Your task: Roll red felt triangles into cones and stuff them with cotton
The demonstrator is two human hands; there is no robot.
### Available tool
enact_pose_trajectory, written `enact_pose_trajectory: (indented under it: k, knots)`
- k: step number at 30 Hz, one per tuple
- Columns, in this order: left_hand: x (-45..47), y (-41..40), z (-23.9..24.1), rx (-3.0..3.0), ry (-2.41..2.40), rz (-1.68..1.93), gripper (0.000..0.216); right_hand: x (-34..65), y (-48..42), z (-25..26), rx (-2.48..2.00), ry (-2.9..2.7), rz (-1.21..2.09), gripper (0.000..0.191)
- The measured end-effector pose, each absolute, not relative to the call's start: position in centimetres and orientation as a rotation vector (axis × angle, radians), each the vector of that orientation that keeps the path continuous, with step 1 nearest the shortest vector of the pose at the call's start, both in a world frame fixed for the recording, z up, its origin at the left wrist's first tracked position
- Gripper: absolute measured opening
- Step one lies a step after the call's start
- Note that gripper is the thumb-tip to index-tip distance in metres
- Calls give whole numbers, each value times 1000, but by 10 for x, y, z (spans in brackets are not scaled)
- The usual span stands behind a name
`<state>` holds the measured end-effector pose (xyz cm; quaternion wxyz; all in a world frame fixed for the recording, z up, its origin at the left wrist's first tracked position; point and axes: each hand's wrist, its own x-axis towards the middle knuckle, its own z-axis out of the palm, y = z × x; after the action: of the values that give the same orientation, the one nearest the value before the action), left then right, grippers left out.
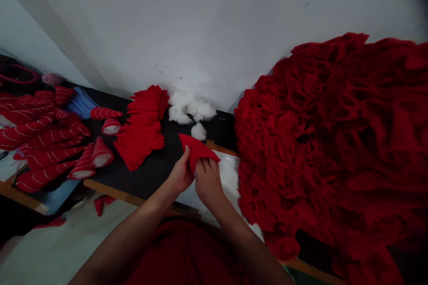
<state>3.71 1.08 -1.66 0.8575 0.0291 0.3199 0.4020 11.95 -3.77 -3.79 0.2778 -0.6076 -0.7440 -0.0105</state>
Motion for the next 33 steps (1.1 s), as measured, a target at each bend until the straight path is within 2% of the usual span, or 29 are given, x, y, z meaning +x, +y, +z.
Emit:
enact_pose_trajectory:
  k: [6, 16, 20, 25, 33]
  knots:
    - [31, 18, -16, 23, 755, 838, 41, 121, -42, -50, -1508, -2015, -10, 47]
    - [35, 11, -17, 108, 777, 859, 30, 127, -39, -48, -1566, -2032, 41, 43]
    - [22, 19, -26, 195, 690, 837, 23, 125, -45, -44, -1517, -2002, 66, 48]
    - [22, 19, -28, 282, 522, 813, 36, 118, -45, -46, -1456, -2001, 150, 54]
    - [30, 25, -22, -15, 676, 946, 18, 114, -52, -36, -1407, -1973, 95, 51]
